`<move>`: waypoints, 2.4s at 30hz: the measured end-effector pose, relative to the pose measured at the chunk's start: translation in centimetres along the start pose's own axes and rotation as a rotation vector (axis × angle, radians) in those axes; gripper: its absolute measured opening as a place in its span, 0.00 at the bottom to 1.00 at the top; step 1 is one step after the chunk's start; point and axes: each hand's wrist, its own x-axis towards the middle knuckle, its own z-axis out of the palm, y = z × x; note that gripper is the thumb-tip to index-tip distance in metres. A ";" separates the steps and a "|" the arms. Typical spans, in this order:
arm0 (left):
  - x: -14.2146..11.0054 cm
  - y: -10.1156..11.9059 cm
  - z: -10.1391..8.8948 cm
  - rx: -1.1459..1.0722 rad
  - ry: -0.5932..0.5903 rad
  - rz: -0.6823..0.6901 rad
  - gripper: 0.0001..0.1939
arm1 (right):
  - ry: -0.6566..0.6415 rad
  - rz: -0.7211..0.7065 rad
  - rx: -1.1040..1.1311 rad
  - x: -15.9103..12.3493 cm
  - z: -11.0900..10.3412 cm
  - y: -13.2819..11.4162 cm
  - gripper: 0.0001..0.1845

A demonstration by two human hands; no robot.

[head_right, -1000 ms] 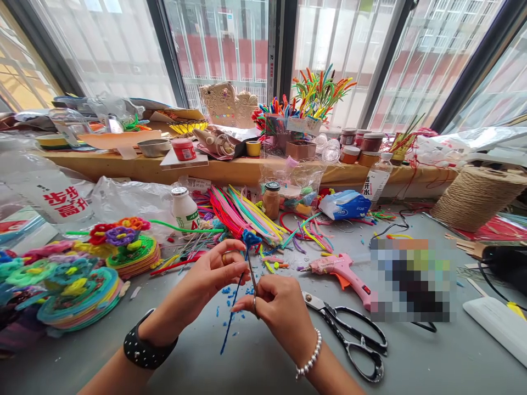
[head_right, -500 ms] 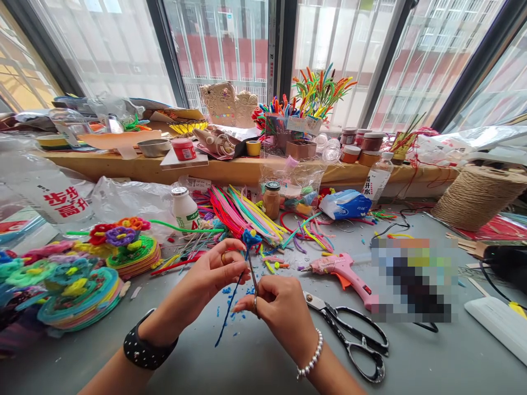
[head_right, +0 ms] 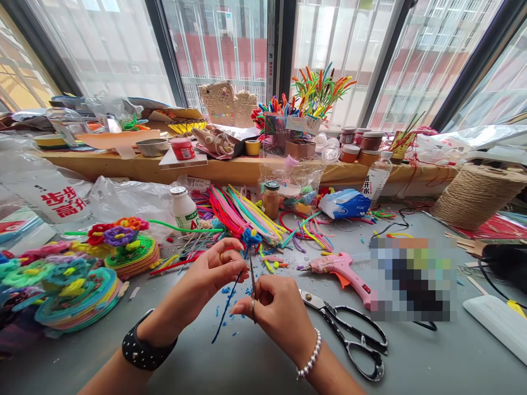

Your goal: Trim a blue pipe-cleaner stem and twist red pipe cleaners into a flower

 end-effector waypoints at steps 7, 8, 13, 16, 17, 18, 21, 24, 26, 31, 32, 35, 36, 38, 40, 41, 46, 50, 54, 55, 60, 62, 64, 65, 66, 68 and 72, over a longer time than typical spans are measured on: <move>0.0 -0.1 0.0 0.007 -0.005 -0.001 0.12 | 0.044 -0.010 -0.018 0.0 0.0 -0.1 0.28; 0.0 -0.1 0.0 0.006 -0.001 0.003 0.13 | 0.059 -0.016 -0.022 0.0 0.1 -0.1 0.27; 0.0 0.1 0.1 0.011 0.010 -0.026 0.14 | 0.121 -0.030 -0.033 0.1 0.3 0.3 0.26; 0.0 0.3 0.1 0.015 0.017 -0.038 0.13 | 0.125 -0.016 -0.013 0.1 0.4 0.4 0.26; 0.0 0.3 0.2 0.014 0.018 -0.038 0.13 | 0.123 -0.009 -0.005 0.0 0.4 0.4 0.26; 0.0 0.3 0.2 0.012 0.019 -0.036 0.13 | 0.119 -0.003 0.002 0.0 0.4 0.3 0.26; 0.0 0.1 0.1 -0.002 0.012 -0.009 0.12 | 0.090 0.011 0.023 -0.1 0.3 0.2 0.26; 0.0 -0.1 0.0 0.000 -0.003 0.005 0.12 | 0.041 0.008 0.039 -0.2 0.3 0.1 0.27; 0.0 -0.1 0.0 0.005 -0.010 0.002 0.12 | 0.020 0.004 0.039 -0.2 0.2 0.0 0.28; 0.0 0.0 -0.1 0.016 -0.017 -0.024 0.13 | 0.050 0.012 0.022 -0.1 0.2 0.1 0.28; 0.0 0.0 0.0 0.018 -0.014 -0.028 0.13 | 0.064 0.014 0.019 -0.1 0.2 0.1 0.27; 0.1 0.2 0.0 0.027 -0.004 -0.030 0.13 | 0.094 0.019 0.012 0.0 0.3 0.2 0.27; 0.1 0.2 0.1 0.027 -0.002 -0.032 0.13 | 0.102 0.021 0.014 0.0 0.4 0.2 0.27; 0.1 0.3 0.1 0.024 0.002 -0.041 0.13 | 0.106 0.027 0.027 0.0 0.4 0.3 0.27; 0.1 0.2 0.1 0.018 0.005 -0.056 0.13 | 0.102 0.034 0.039 0.0 0.5 0.3 0.27; 0.1 0.1 0.0 0.017 0.005 -0.057 0.13 | 0.097 0.038 0.041 0.0 0.5 0.3 0.26; 0.2 -0.4 -0.2 0.027 0.009 -0.016 0.15 | 0.093 0.059 0.018 0.0 0.3 0.3 0.26; 0.2 -0.5 -0.3 0.053 0.006 -0.011 0.14 | 0.051 0.070 0.028 0.0 0.2 0.2 0.28; 0.2 -0.5 -0.3 0.047 -0.003 0.009 0.14 | -0.047 0.048 0.024 0.0 0.2 0.2 0.32; 0.2 -0.5 -0.3 0.049 -0.003 0.012 0.14 | -0.061 0.040 0.020 0.0 0.2 0.2 0.32; 0.2 -0.5 -0.2 0.056 0.008 0.001 0.14 | -0.066 0.013 0.009 -0.1 0.2 0.3 0.33; 0.1 -0.4 -0.2 0.058 0.013 -0.003 0.14 | -0.063 0.003 0.002 -0.1 0.2 0.3 0.33; 0.1 -0.4 -0.2 0.061 0.017 -0.007 0.14 | -0.057 -0.006 -0.010 -0.1 0.2 0.3 0.32; 0.1 -0.3 -0.2 0.064 0.017 -0.010 0.14 | -0.051 -0.010 -0.015 -0.1 0.2 0.3 0.31; 0.2 -0.3 -0.2 0.065 0.015 -0.012 0.14 | -0.042 -0.014 -0.019 -0.1 0.1 0.2 0.31; 0.2 -0.3 -0.3 0.067 0.010 -0.018 0.14 | -0.015 -0.020 -0.026 0.0 0.1 0.2 0.29; 0.2 -0.2 -0.4 0.073 0.013 -0.031 0.15 | 0.049 -0.017 -0.033 0.1 0.1 0.3 0.28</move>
